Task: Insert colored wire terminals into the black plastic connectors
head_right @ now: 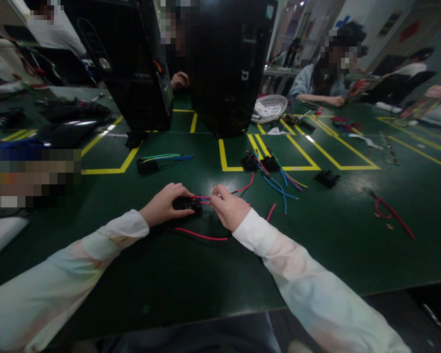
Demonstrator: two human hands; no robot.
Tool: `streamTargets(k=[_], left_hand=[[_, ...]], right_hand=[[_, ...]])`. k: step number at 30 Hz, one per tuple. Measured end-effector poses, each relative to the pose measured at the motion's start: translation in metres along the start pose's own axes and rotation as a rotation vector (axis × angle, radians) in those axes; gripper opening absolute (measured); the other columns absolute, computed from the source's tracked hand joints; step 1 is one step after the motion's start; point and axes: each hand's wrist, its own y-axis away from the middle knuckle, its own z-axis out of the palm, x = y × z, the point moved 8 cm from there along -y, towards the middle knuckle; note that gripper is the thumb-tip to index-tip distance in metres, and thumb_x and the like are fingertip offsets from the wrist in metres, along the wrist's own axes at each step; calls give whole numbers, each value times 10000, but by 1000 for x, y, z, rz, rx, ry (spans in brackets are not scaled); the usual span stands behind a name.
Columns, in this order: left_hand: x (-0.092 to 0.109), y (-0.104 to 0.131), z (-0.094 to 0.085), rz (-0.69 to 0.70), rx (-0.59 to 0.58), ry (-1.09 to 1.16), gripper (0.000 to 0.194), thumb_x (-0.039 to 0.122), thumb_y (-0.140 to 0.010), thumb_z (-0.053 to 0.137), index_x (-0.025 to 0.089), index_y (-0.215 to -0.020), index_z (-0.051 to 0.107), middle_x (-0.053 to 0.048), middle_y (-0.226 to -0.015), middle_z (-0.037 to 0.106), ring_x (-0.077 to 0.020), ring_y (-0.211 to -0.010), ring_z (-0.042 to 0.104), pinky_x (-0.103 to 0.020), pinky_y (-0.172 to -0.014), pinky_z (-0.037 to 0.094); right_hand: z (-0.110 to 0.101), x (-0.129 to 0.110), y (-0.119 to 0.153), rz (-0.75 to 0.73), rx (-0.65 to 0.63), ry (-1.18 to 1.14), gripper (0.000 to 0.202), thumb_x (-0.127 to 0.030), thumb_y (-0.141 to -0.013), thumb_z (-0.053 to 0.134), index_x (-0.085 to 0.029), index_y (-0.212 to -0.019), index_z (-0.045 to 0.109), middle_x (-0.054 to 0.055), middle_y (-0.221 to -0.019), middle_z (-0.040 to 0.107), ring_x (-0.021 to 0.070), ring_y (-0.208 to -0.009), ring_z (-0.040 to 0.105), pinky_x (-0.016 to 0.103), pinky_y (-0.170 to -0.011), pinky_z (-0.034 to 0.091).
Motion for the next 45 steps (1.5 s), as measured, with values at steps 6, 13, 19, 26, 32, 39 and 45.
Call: streamTargets(k=[6,13,19,26,32,39,45], left_hand=[[0,0,1,-6,-8,-4,386,516,-725,587,191,-933,563,-51,-922,549,-221,-854,468,-332,-721,395],[0,0,0,-7,-11,-7,398,523,-725,587,183,-933,564,-55,-922,546,-221,-855,466,-336,-732,397],[-1,0,1,-2,-8,-7,393,523,-723,586,192,-934,566,-49,-922,549,-220,-857,468,-336,-730,392],[0,0,1,2,1,-9,395,517,-720,594,179,-922,561,-48,-903,548,-215,-840,465,-329,-719,392],[-1,0,1,0,2,-16,388,515,-725,590,185,-926,557,-47,-919,550,-216,-849,465,-328,-724,395],[-1,1,2,-2,-4,-3,393,512,-722,597,182,-932,562,-48,-917,549,-216,-852,468,-328,-728,393],[-2,0,1,-2,-2,-5,391,513,-717,600,185,-927,563,-47,-914,546,-218,-853,467,-330,-726,393]], right_hand=[[-2,-1,-1,-8,29,51,199,-216,-902,351,-157,-856,536,89,-981,503,117,-699,519,224,-554,408],[-5,-1,0,-22,48,106,207,-225,-905,352,-162,-859,544,82,-985,527,116,-699,530,226,-545,394],[-4,-3,0,-36,35,110,212,-231,-906,355,-171,-839,548,67,-965,534,109,-693,532,217,-537,389],[-3,-1,0,-15,28,79,224,-230,-908,339,-156,-850,543,81,-973,529,116,-700,532,218,-544,409],[-4,0,1,-10,49,79,229,-235,-912,334,-155,-876,545,88,-997,520,118,-721,535,220,-561,418],[-4,-2,0,-24,40,81,230,-234,-909,336,-160,-851,546,81,-977,524,113,-687,526,219,-538,406],[-4,-1,0,-14,37,70,238,-241,-913,333,-160,-850,549,82,-975,521,104,-668,521,217,-540,407]])
